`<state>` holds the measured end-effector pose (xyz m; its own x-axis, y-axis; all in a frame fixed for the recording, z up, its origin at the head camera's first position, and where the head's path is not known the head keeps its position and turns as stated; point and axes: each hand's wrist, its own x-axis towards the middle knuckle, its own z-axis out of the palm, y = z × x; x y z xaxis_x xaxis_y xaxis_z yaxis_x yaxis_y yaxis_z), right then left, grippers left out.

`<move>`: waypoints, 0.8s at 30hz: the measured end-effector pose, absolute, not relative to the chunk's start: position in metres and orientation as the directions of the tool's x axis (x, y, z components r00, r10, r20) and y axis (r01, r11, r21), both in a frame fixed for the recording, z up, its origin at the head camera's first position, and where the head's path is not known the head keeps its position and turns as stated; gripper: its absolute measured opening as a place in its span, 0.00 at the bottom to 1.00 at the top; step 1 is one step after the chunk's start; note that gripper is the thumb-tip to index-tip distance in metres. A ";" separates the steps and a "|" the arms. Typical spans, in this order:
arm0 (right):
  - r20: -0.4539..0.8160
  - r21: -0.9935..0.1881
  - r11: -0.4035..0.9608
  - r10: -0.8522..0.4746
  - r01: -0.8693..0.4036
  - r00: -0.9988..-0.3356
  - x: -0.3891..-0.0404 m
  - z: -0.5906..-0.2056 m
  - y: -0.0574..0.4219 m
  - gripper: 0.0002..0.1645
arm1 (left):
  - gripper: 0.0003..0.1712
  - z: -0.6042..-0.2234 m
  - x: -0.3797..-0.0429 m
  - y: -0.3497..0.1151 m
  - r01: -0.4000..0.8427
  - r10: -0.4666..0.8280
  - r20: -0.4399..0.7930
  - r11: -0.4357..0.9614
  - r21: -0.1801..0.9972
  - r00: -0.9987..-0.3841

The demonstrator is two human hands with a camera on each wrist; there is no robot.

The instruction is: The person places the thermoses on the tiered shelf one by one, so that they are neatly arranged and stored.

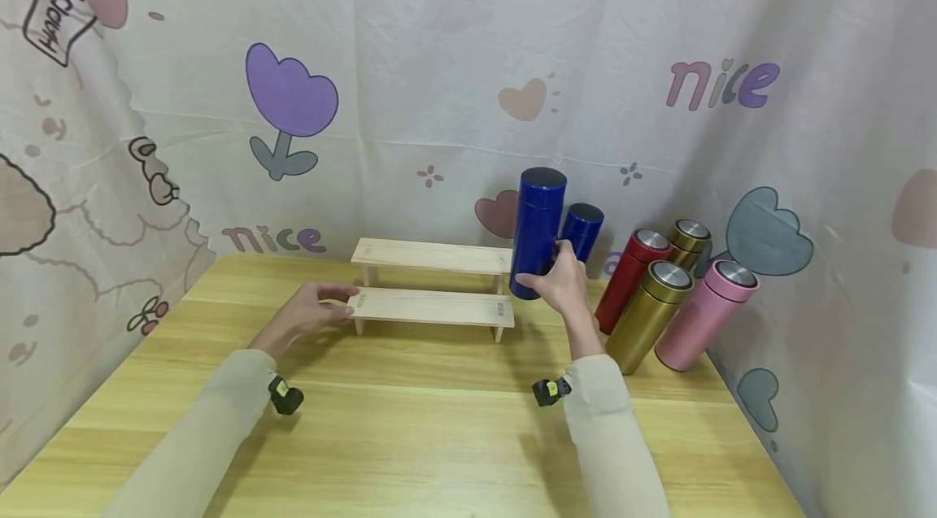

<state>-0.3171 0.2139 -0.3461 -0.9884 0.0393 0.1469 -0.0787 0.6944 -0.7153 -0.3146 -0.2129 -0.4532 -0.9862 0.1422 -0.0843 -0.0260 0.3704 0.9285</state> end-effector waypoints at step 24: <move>0.183 -0.713 0.686 -0.018 -0.145 -0.983 -0.323 -0.336 0.192 0.53 | 0.26 -0.453 -0.314 -0.212 -0.015 0.150 -0.075 0.364 0.931 -0.986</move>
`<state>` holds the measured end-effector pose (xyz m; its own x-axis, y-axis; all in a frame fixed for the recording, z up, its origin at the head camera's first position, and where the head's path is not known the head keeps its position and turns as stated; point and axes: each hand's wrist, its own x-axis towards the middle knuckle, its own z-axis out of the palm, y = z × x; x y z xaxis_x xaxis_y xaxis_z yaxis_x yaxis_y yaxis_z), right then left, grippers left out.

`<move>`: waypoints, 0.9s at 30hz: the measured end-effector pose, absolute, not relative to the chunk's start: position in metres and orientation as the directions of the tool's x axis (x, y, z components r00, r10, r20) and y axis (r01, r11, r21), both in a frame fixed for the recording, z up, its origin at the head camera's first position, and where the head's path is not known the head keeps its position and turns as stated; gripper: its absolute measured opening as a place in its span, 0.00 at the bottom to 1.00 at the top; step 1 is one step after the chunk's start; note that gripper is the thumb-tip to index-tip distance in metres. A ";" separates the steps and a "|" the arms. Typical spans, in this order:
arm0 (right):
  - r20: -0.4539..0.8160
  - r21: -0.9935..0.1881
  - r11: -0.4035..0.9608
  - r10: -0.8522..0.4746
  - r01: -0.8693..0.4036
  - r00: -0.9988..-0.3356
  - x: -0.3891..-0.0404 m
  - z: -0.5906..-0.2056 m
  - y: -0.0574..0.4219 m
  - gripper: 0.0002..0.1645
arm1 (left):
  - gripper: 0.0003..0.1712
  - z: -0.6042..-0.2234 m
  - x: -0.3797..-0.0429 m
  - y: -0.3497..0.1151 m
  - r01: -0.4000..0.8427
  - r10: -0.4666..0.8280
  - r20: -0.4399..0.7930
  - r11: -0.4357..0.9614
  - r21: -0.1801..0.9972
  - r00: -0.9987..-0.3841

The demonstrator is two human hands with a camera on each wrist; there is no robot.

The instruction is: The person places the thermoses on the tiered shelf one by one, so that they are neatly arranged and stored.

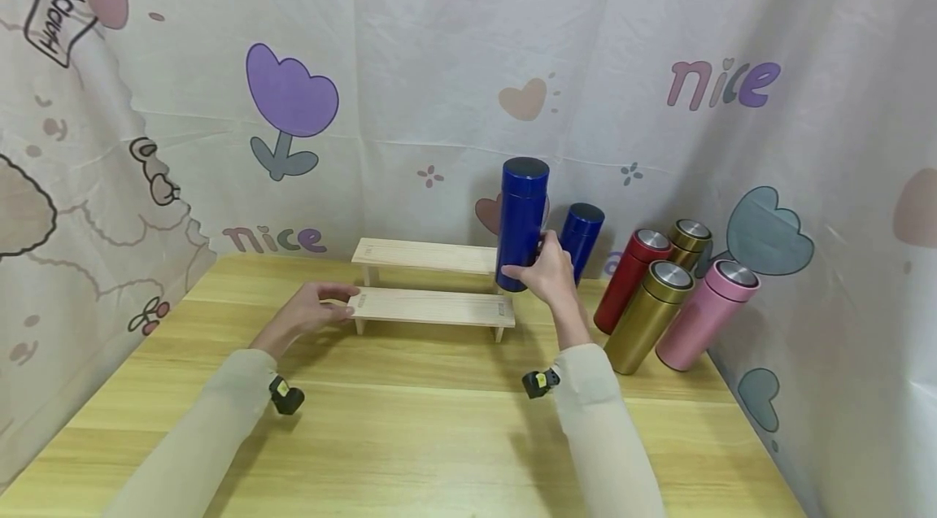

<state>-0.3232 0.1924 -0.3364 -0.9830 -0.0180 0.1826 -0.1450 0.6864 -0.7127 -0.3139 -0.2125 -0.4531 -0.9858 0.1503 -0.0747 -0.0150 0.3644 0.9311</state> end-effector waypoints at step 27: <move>0.236 -0.734 0.642 -0.063 -0.221 -0.970 -0.327 -0.338 0.174 0.53 | 0.26 -0.452 -0.312 -0.212 -0.011 0.150 -0.071 0.364 0.931 -0.986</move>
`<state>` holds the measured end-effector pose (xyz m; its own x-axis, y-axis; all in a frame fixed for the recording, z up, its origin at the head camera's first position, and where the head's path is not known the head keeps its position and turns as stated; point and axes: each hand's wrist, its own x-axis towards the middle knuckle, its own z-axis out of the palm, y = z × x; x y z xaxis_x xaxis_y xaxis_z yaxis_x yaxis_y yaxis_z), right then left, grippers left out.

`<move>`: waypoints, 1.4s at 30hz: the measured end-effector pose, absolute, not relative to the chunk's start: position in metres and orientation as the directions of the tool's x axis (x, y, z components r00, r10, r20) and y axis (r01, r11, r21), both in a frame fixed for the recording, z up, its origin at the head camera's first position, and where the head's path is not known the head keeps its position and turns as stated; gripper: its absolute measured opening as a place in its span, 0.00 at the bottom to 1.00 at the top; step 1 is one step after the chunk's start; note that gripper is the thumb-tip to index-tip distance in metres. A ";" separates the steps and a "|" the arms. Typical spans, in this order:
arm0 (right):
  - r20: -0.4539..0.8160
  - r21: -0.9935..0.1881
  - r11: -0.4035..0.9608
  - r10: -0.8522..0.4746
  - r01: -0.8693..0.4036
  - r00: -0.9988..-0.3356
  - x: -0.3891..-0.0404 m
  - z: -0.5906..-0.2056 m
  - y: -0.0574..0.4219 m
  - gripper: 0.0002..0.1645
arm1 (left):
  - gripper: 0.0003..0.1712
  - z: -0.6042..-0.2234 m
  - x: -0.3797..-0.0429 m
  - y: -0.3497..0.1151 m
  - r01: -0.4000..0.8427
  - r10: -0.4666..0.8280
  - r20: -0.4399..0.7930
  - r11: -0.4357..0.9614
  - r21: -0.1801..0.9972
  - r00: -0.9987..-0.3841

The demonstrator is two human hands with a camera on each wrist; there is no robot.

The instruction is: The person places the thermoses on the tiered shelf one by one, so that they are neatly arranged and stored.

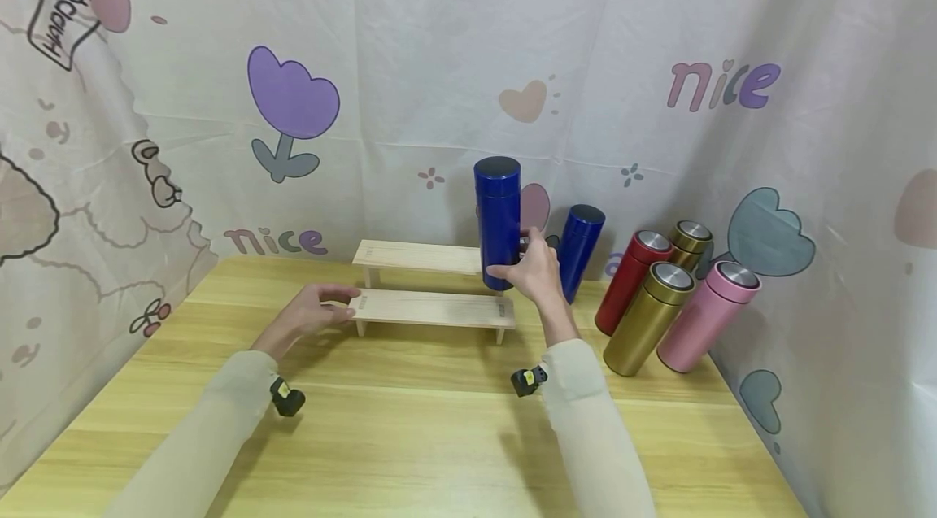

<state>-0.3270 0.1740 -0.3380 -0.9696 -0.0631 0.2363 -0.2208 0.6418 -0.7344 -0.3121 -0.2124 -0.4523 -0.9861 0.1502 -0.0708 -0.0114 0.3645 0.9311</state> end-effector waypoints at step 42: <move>0.260 -0.820 0.508 -0.080 -0.263 -0.962 -0.334 -0.339 0.143 0.51 | 0.26 -0.452 -0.312 -0.211 -0.005 0.144 -0.065 0.385 0.923 -0.988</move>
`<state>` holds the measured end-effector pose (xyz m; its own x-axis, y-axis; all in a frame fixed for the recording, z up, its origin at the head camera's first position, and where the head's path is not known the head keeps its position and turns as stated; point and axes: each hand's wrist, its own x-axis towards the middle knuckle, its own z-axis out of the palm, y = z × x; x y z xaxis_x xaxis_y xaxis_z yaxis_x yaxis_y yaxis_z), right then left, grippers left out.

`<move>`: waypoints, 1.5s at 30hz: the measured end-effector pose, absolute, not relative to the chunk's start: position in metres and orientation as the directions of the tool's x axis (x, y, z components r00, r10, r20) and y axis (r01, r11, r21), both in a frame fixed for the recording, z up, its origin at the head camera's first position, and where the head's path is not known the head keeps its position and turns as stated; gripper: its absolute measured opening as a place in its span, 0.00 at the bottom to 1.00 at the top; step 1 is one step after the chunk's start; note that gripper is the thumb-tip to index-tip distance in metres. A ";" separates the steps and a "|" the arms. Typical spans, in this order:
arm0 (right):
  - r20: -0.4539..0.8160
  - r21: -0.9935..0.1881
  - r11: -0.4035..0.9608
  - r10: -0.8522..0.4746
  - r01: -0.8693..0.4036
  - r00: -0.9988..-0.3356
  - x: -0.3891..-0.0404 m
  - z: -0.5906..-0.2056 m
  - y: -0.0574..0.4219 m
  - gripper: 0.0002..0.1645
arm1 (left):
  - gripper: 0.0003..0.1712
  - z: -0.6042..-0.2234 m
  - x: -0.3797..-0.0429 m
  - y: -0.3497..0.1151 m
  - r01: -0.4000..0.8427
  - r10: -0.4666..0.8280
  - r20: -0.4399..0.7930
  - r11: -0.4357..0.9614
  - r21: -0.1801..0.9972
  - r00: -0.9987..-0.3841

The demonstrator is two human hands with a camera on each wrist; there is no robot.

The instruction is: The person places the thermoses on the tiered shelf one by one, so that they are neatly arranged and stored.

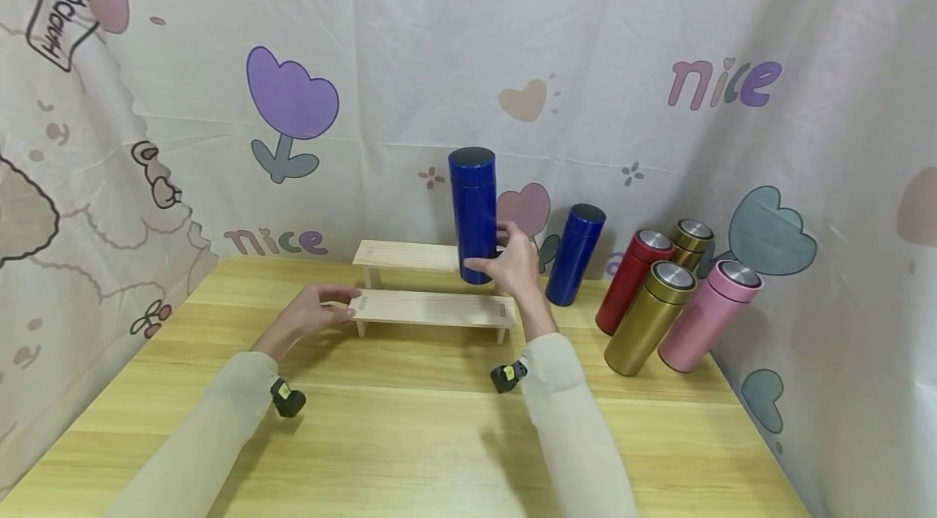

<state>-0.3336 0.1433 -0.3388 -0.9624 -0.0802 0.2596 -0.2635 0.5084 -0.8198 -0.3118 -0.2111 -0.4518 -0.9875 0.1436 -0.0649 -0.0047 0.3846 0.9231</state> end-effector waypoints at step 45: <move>0.229 -0.873 0.422 -0.087 -0.245 -0.969 -0.346 -0.346 0.112 0.50 | 0.25 -0.455 -0.312 -0.210 -0.020 0.129 -0.073 0.373 0.928 -0.989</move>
